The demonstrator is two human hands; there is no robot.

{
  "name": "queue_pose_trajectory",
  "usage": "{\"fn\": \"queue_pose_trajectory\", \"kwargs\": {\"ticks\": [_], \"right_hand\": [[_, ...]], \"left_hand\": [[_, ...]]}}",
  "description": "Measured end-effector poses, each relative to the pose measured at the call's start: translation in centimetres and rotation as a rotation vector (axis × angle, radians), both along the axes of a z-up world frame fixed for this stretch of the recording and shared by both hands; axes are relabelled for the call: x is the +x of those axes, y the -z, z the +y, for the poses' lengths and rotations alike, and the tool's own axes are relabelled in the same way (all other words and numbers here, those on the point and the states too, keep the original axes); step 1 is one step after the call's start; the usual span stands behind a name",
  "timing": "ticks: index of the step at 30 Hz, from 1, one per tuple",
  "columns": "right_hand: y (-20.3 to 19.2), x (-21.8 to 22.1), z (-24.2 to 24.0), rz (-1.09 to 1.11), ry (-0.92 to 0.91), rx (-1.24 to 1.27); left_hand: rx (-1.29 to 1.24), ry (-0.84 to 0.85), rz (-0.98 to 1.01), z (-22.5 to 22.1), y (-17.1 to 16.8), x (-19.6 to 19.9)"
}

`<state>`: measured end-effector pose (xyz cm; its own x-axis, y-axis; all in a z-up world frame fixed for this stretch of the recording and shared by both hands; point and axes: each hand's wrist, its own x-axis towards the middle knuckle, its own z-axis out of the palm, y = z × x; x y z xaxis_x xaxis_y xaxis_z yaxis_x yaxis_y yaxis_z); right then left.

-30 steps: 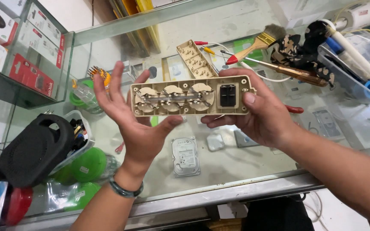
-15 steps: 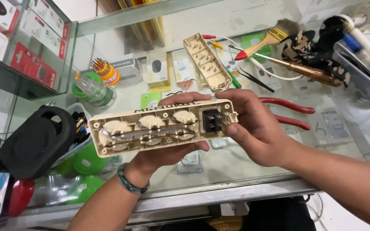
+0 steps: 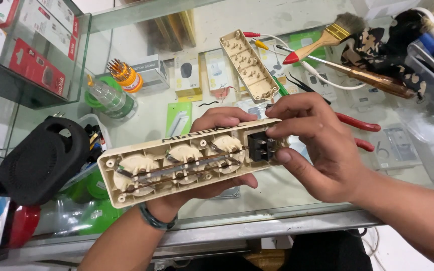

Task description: Stripping insulation from electrical wires and connecting them to the internal components of a power strip using pliers and tweezers.

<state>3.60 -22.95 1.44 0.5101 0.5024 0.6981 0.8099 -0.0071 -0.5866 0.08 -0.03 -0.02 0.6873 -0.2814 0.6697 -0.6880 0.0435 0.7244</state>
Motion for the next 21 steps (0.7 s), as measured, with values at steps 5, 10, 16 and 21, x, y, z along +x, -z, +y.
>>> {"fn": "queue_pose_trajectory", "kwargs": {"ticks": [5, 10, 16, 21], "right_hand": [[-0.5, -0.1, -0.4, 0.247, -0.137, 0.004], [-0.6, 0.1, -0.5, 0.331, -0.168, 0.002], [-1.6, 3.1, -1.7, 0.284, -0.183, -0.08], [0.5, 11.1, -13.0, 0.101, 0.574, -0.191]], "left_hand": [[0.082, -0.083, -0.094, 0.1, 0.5, 0.4], [0.096, -0.129, -0.143, 0.0, 0.8, 0.6], [0.101, -0.085, -0.089, 1.7, 0.3, 1.6], [0.192, -0.078, 0.174, 3.4, 0.1, 2.7]]}}
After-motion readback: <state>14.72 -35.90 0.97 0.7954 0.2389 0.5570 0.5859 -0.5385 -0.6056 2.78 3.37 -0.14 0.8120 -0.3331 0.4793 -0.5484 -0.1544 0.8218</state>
